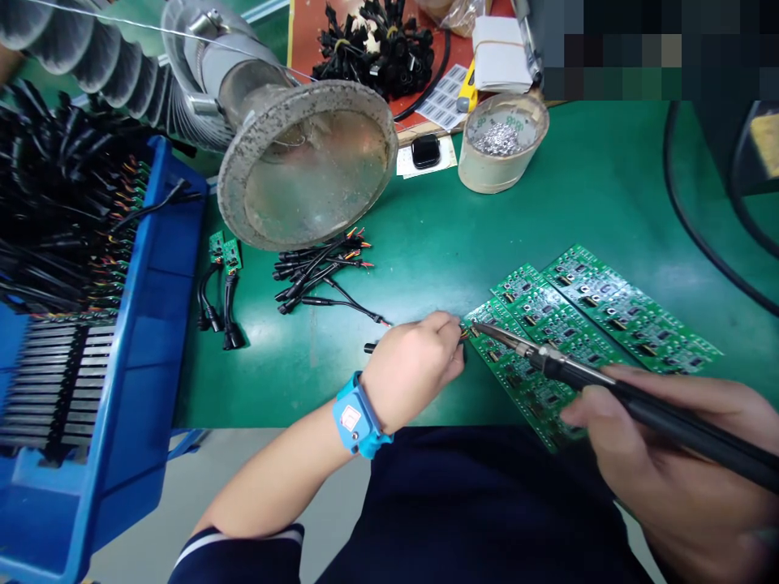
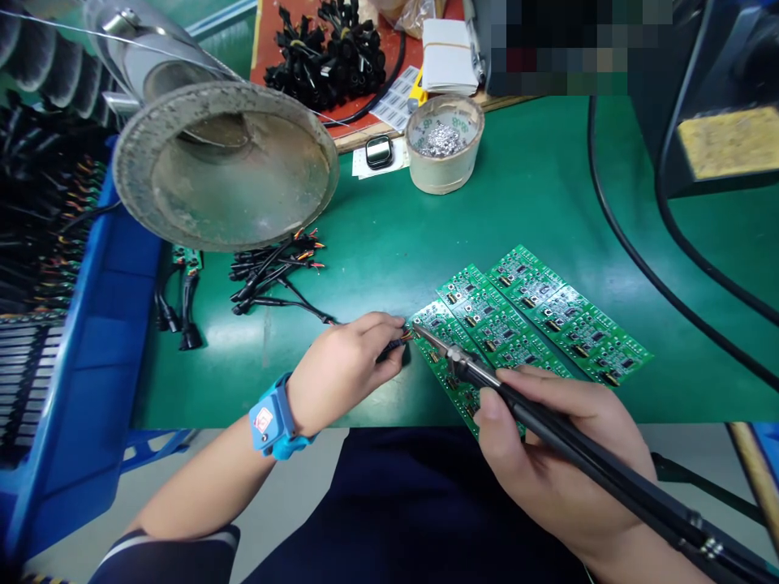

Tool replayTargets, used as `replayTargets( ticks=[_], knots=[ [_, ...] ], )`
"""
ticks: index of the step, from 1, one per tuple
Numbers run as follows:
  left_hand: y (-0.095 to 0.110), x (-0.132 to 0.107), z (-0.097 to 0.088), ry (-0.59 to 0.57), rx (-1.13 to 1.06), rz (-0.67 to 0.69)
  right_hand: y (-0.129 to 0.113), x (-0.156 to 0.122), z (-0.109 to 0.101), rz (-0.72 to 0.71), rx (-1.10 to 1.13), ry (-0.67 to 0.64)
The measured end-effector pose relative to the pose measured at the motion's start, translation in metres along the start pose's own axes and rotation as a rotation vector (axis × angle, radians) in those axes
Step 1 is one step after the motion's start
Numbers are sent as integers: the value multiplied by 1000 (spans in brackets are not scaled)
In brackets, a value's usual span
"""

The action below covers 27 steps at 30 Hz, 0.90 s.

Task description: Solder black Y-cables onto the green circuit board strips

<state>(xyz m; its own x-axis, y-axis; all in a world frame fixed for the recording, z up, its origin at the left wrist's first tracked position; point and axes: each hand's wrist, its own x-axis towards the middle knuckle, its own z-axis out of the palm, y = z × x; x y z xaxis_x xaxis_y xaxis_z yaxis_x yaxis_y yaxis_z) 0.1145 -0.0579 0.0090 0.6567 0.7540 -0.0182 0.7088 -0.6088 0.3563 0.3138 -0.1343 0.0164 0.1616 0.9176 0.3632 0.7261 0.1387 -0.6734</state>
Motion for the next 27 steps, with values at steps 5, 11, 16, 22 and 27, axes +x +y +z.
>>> replayTargets(
  ticks=[5,11,16,22,27],
  knots=[
    [-1,-1,0,5,-2,2,4,-3,3,34,42,50],
    [-1,-2,1,5,-19,-14,4,-6,10,5,43,17],
    [0,-1,1,-11,-30,-22,3,-4,10,-43,12,14],
    [-1,-2,1,-2,-48,-22,3,-5,10,-70,1,1],
    [-2,-3,1,-7,-73,-23,2,-5,9,-38,1,21]
  ],
)
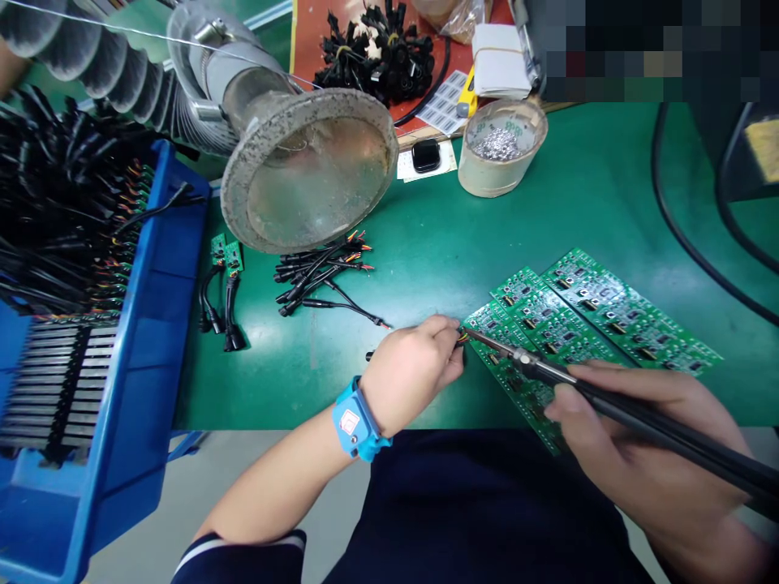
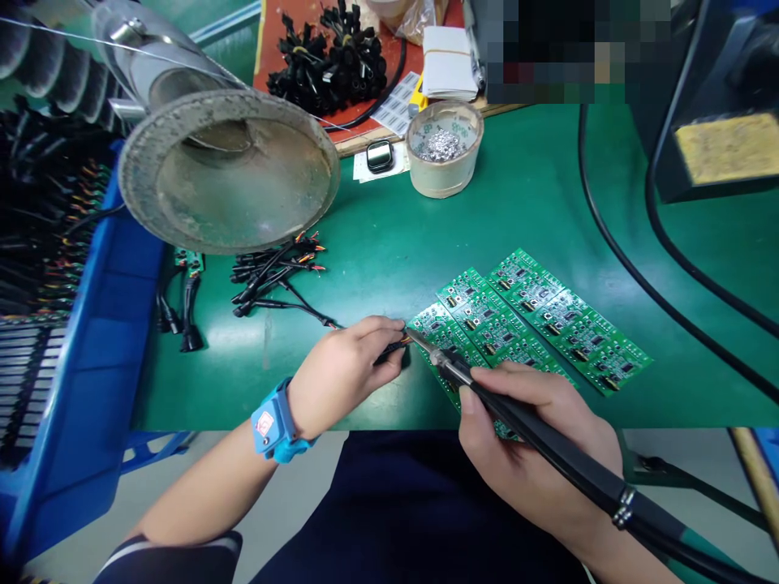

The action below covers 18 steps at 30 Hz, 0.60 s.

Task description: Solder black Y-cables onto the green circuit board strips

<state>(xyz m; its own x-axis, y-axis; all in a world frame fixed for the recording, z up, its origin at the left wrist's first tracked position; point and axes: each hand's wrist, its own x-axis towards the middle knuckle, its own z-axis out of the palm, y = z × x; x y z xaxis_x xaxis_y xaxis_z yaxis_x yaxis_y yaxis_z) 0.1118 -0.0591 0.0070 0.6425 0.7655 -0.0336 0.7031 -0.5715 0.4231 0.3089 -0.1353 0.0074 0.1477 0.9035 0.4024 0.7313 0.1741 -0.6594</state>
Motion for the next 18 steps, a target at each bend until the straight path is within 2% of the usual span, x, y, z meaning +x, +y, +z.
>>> replayTargets(
  ticks=[6,12,18],
  knots=[
    [1,0,0,-10,-7,-7,0,0,2,-1,19,-16],
    [1,0,0,-17,-3,-2,3,-1,-4,122,51,-6],
    [1,1,0,-14,-16,-6,-1,-2,-6,147,31,-14]
  ],
)
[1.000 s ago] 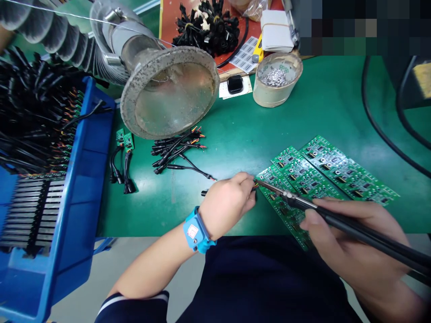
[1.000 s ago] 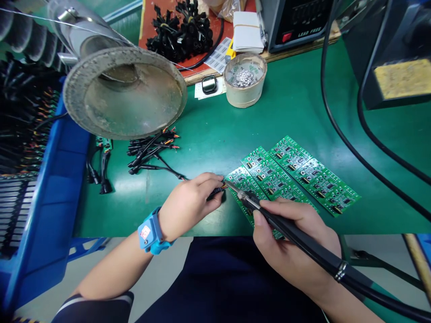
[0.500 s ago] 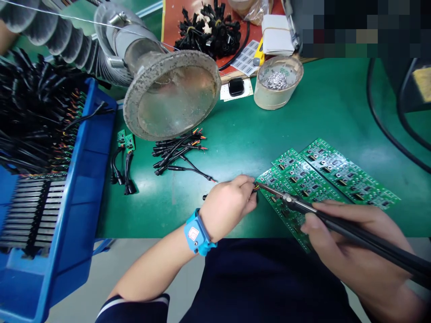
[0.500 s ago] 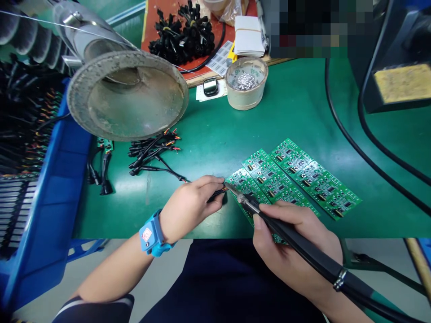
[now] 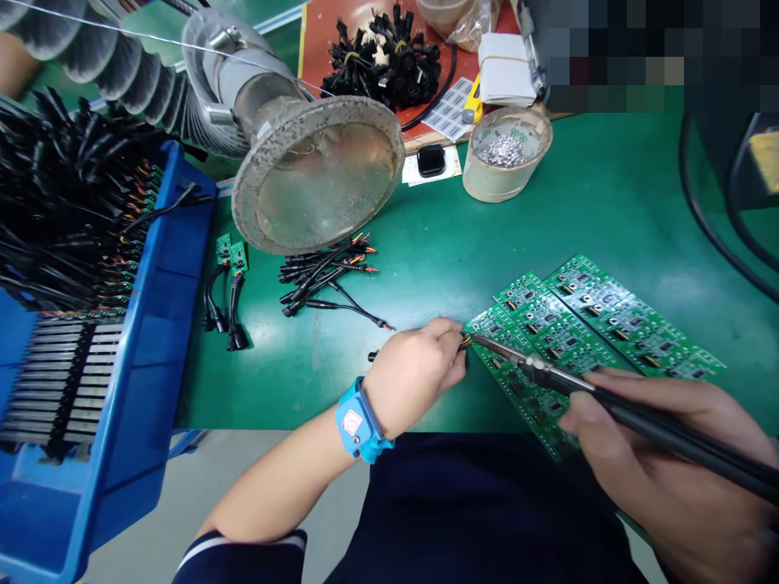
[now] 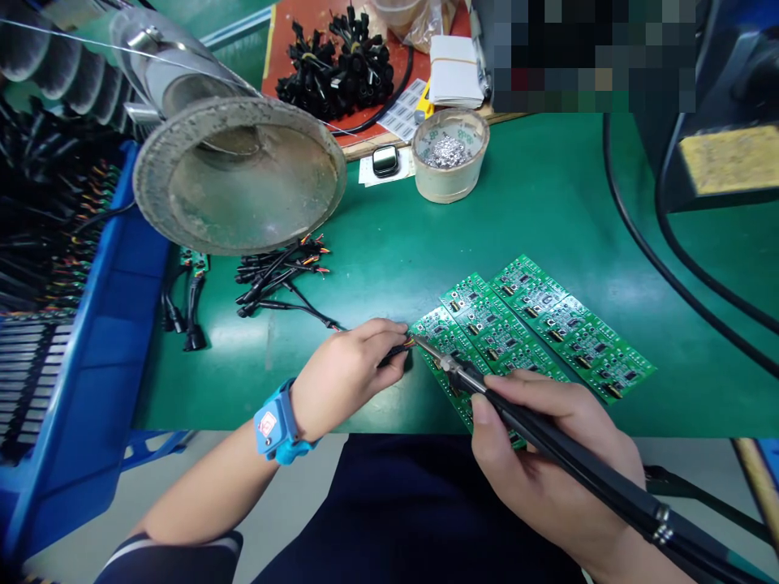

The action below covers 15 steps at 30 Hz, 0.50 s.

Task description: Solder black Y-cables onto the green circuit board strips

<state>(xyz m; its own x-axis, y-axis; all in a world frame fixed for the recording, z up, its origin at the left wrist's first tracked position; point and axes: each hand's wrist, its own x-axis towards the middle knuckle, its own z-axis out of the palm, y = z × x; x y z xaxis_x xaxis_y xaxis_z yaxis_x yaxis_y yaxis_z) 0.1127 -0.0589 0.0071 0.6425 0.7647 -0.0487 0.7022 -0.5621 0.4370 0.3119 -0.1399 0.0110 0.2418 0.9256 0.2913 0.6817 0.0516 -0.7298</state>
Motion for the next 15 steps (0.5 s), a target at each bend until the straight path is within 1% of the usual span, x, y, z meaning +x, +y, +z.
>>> replayTargets(
  ticks=[4,11,13,15],
  knots=[
    [1,0,-1,7,4,-3,-4,0,2,-39,-77,-5],
    [3,2,-2,5,14,-3,-6,3,4,-146,-81,-31],
    [3,2,-3,2,11,-7,-5,2,3,-150,-88,-25],
    [3,2,-3,2,10,-7,-2,1,2,-123,-105,-17]
  ],
)
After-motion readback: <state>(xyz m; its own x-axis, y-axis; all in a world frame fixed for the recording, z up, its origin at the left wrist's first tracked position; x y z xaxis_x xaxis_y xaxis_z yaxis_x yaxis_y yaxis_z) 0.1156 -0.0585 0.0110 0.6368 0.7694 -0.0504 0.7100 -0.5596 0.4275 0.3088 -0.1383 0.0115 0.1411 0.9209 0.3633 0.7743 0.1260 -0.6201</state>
